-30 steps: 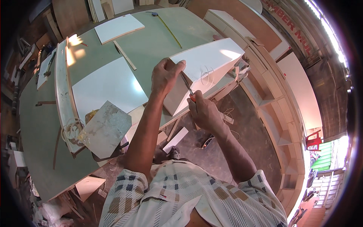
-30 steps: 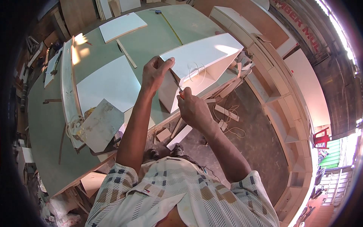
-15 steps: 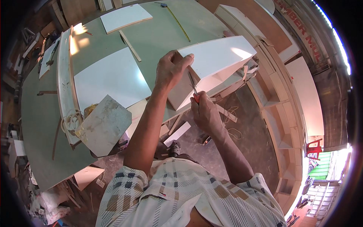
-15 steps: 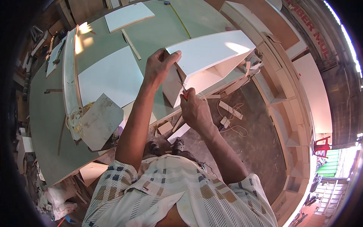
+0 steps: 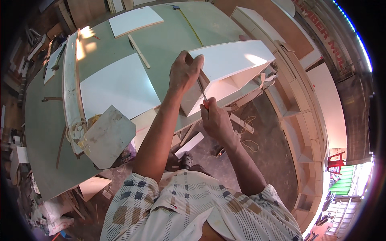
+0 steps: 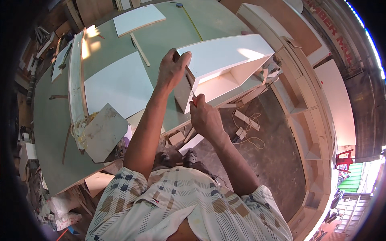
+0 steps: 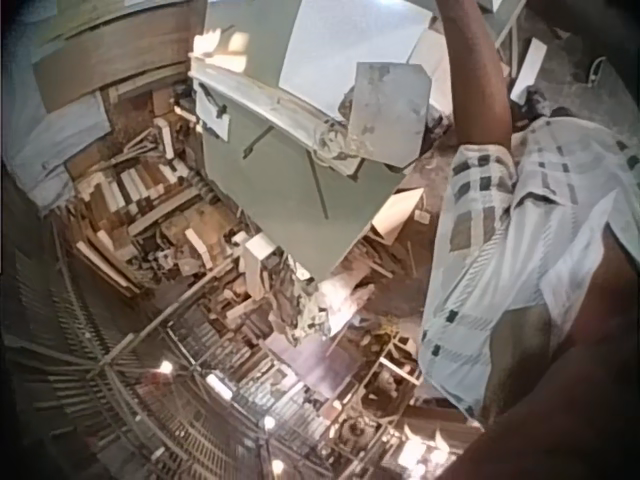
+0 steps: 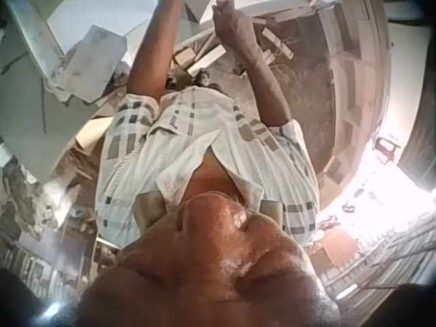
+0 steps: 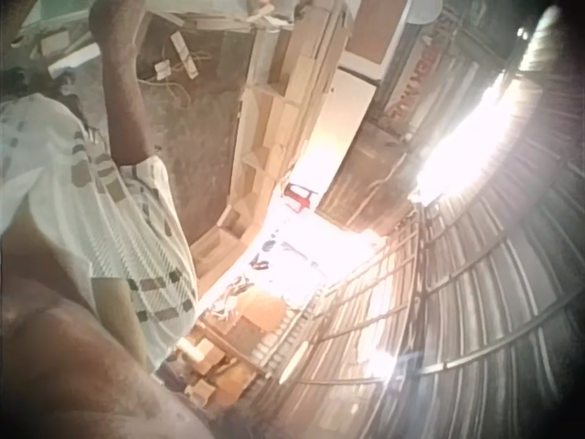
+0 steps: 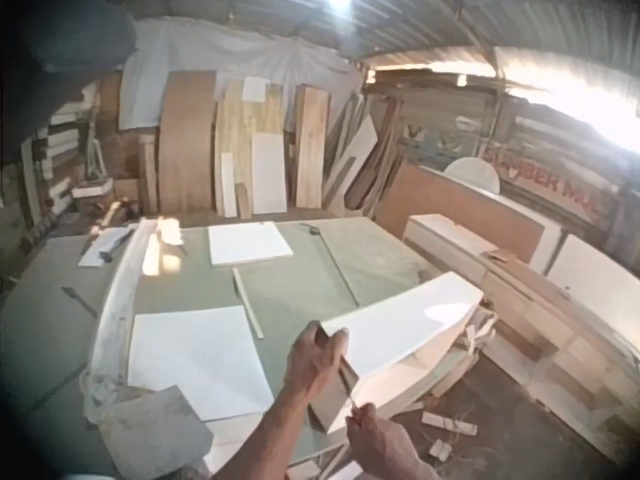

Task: The person applies a white strip to the edge of a wooden drawer by hand and cuts the excess strip using a utility knife.

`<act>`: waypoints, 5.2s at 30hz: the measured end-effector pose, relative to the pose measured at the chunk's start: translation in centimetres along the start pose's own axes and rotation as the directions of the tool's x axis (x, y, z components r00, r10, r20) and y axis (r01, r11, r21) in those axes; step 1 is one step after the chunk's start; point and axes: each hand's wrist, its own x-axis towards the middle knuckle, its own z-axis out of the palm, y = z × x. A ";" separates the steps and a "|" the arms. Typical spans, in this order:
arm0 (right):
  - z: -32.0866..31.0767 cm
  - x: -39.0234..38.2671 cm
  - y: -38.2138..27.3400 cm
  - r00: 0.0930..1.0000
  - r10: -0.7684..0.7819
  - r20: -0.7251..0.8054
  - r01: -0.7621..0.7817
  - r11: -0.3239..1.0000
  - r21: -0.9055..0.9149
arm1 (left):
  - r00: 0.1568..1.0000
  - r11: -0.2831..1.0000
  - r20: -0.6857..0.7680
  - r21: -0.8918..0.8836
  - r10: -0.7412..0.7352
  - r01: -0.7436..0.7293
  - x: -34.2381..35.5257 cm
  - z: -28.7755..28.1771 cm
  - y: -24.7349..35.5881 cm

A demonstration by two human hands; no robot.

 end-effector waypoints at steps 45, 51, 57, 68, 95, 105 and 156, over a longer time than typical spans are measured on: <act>10.3 -8.5 16.9 0.825 0.212 0.524 -0.147 0.976 -0.164 | 0.991 0.968 -0.018 -0.219 -0.129 0.122 10.7 -2.6 -5.2; 9.6 -20.9 32.9 0.340 0.781 0.524 -0.750 0.561 -0.349 | 0.995 0.949 -0.097 -0.315 -0.035 0.002 10.2 -0.9 -3.6; 8.4 -23.6 37.6 0.250 0.903 0.350 -0.892 0.074 0.446 | 0.951 0.917 0.106 0.253 0.290 -0.308 12.9 -4.7 -3.0; 5.1 -0.5 29.3 0.616 0.718 0.324 -0.381 -0.088 0.920 | 0.987 0.581 0.158 0.806 -0.030 -0.112 11.9 0.6 4.7; -17.8 21.0 25.4 0.713 0.380 -0.589 -0.020 0.851 0.525 | 0.965 0.956 0.091 0.138 0.247 -0.257 1.7 2.9 -1.0; -20.1 25.5 11.0 0.693 -0.698 -0.184 0.647 0.713 -0.270 | 0.793 0.679 -0.054 -0.553 -0.607 0.482 -6.8 20.2 -19.5; -35.1 14.3 32.2 0.880 -0.305 0.363 0.265 0.952 0.157 | 0.874 0.667 0.481 0.673 -0.065 -0.321 4.4 22.5 11.9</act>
